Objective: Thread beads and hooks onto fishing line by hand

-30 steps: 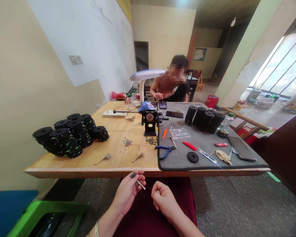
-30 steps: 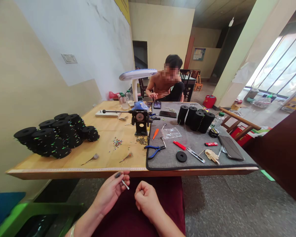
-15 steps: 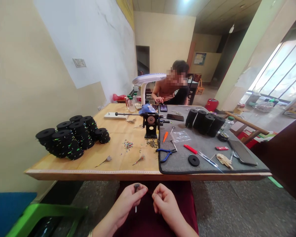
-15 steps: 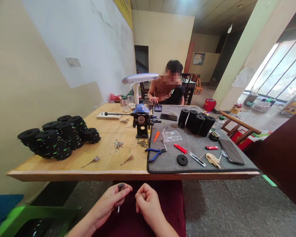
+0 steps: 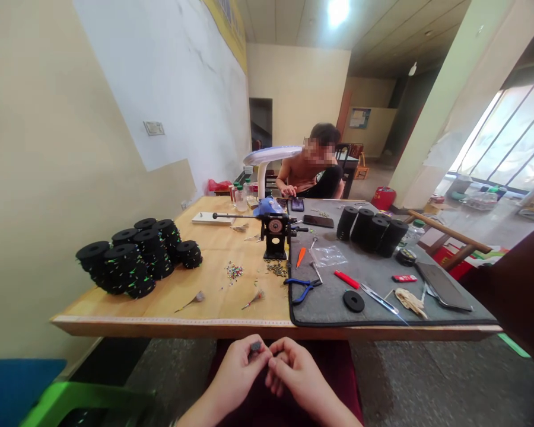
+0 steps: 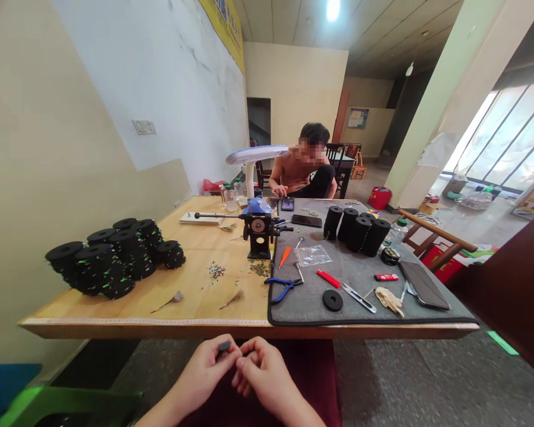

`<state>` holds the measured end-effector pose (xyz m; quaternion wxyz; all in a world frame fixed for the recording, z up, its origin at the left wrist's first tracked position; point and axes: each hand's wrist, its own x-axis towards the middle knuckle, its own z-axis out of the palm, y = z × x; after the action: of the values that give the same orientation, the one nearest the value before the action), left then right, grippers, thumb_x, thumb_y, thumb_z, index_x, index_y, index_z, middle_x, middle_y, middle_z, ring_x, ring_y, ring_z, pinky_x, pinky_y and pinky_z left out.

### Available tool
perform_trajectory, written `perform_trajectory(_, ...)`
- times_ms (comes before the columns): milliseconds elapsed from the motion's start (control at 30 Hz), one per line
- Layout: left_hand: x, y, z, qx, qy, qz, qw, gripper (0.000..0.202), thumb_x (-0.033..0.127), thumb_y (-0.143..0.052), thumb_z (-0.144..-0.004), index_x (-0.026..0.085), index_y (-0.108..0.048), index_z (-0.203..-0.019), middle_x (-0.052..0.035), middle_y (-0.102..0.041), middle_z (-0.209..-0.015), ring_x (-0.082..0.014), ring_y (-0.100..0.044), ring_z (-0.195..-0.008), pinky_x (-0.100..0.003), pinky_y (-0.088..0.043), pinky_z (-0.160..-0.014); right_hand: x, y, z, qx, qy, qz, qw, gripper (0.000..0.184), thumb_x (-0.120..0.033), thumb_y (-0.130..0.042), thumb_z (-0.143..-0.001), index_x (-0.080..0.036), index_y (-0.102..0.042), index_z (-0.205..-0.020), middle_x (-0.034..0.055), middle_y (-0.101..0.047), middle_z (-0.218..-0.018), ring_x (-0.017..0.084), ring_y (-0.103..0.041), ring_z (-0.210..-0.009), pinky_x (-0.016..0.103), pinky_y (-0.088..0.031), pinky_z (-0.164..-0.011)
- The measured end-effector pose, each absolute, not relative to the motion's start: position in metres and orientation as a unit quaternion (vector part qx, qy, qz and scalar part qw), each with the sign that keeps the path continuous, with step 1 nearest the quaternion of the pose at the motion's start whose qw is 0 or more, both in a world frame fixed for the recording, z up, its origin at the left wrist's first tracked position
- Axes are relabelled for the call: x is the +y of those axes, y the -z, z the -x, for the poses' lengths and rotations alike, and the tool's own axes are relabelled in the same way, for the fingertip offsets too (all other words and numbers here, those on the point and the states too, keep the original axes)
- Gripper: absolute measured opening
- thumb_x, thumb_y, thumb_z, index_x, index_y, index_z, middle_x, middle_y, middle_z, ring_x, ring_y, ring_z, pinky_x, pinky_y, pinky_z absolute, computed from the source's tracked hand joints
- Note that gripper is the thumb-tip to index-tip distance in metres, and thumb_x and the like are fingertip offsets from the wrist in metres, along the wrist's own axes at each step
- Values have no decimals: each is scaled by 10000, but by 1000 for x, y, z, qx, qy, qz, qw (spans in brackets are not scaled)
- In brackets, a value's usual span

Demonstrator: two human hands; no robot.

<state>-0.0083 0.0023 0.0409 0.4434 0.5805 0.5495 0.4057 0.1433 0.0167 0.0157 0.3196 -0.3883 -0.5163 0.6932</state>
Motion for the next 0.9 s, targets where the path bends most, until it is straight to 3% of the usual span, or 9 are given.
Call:
perform_trajectory(100, 3, -43, 10, 551, -391, -603, 424, 228, 311, -623, -744, 161, -597, -574, 16, -539, -526, -138, -440, -545, -237, -317, -531, 20, -15, -138, -536, -666, 411, 316, 316, -446, -651, -709, -177, -490, -746, -74, -525, -415, 60, -387, -328, 182, -281, -381)
perform_trajectory(200, 11, -46, 22, 564, -371, -638, 371, 245, 345, -588, -783, 172, -604, -611, 6, -571, -554, -151, -475, -557, -242, -329, -540, 22, -13, -138, -545, -654, 407, 330, 297, -425, -641, -709, -191, -463, -661, -89, -479, -366, 50, -354, -315, 180, -233, -378)
perform_trajectory(300, 32, -52, 46, 625, -320, -671, 237, 212, 366, -515, -840, 188, -621, -792, -19, -636, -649, -189, -564, -619, -267, -373, -599, 22, -9, -142, -517, -668, 406, 349, 341, -473, -644, -691, -198, -446, -645, -90, -476, -355, 39, -305, -301, 177, -196, -364)
perform_trajectory(400, 59, -58, 71, 712, -190, -671, 83, 185, 254, -446, -869, 195, -592, -966, -62, -699, -828, -226, -639, -772, -285, -409, -656, 23, -3, -144, -467, -684, 411, 379, 398, -532, -660, -665, -200, -442, -670, -91, -481, -355, 30, -264, -297, 171, -159, -349)
perform_trajectory(567, 87, -61, 86, 718, -147, -679, 48, 224, 134, -510, -791, 186, -614, -983, -98, -709, -1008, -256, -633, -926, -330, -428, -765, 22, 2, -144, -414, -702, 410, 409, 450, -565, -696, -637, -203, -435, -694, -99, -456, -339, 23, -225, -292, 167, -110, -332)
perform_trajectory(733, 82, -66, 65, 711, -167, -683, 6, 300, 133, -509, -780, 191, -620, -1053, -116, -669, -1088, -300, -505, -1121, -419, -340, -933, 21, 2, -145, -379, -715, 405, 425, 477, -574, -723, -612, -204, -435, -700, -105, -443, -342, 17, -214, -294, 162, -80, -330)
perform_trajectory(900, 87, -57, 35, 676, -237, -695, 65, 120, 220, -578, -760, 175, -649, -846, -112, -653, -928, -280, -557, -959, -372, -394, -854, 20, -3, -145, -367, -718, 409, 427, 493, -578, -735, -589, -205, -431, -696, -114, -425, -338, 14, -204, -291, 162, -69, -329)
